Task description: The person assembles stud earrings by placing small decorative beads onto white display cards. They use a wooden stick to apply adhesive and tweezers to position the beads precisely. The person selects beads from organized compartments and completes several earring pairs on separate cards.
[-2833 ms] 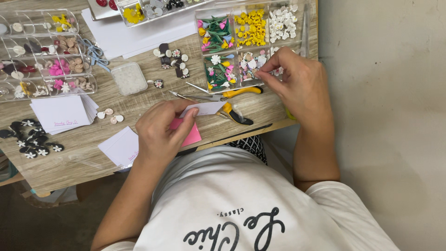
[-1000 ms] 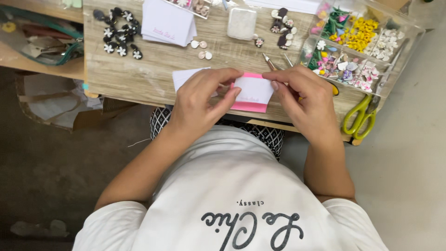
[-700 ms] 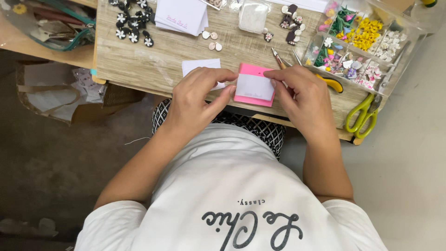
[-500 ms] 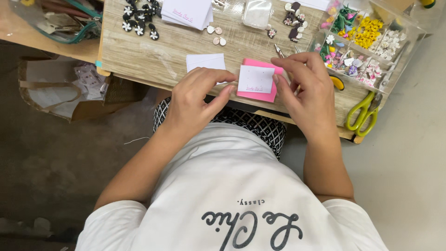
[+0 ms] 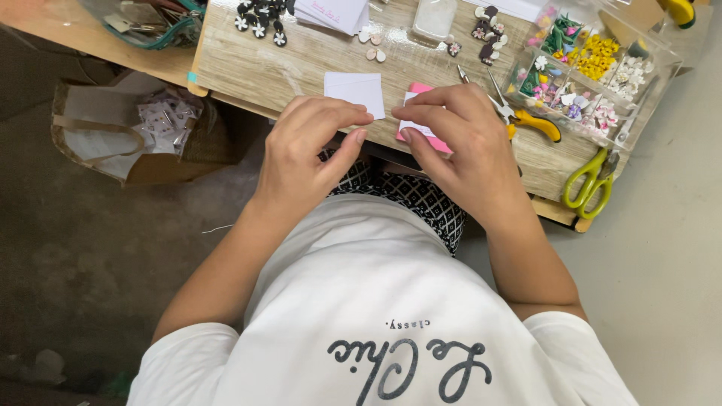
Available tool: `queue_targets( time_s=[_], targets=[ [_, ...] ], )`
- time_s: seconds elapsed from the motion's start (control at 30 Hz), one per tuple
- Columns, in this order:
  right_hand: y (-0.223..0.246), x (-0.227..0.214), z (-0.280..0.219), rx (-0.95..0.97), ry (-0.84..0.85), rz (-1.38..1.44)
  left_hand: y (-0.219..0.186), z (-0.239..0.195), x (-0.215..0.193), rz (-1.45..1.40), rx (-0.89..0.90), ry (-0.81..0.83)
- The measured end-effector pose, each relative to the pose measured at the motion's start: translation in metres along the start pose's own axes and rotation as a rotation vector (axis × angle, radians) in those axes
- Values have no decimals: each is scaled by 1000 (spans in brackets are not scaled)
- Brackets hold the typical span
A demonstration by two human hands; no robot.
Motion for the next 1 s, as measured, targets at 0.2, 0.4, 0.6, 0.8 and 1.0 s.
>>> queue_targets(
  time_s=[0.2, 0.4, 0.6, 0.8, 1.0],
  targets=[
    [12, 2, 5, -65, 29, -7, -8, -4, -19, 33, 0, -50],
    [22, 5, 18, -95, 66, -7, -12, 0, -37, 62, 9, -72],
    [37, 23, 53, -170, 198, -42, -17, 8, -57, 183, 13, -33],
    [50, 41, 88, -294, 213, -2, -7, 16, -85, 212, -20, -68],
    [48, 57, 105, -309, 232, -14, 9, 16, -95, 205, -60, -81]
  ],
)
Point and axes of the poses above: each hand's wrist, its own z-axis towards the middle knuckle, its own x-axis out of the palm, y = z × x, the point moved 6 cm from there along z, towards the middle knuckle, and after that the axes turned 7 degrees about -z, right-handed, at the moved point
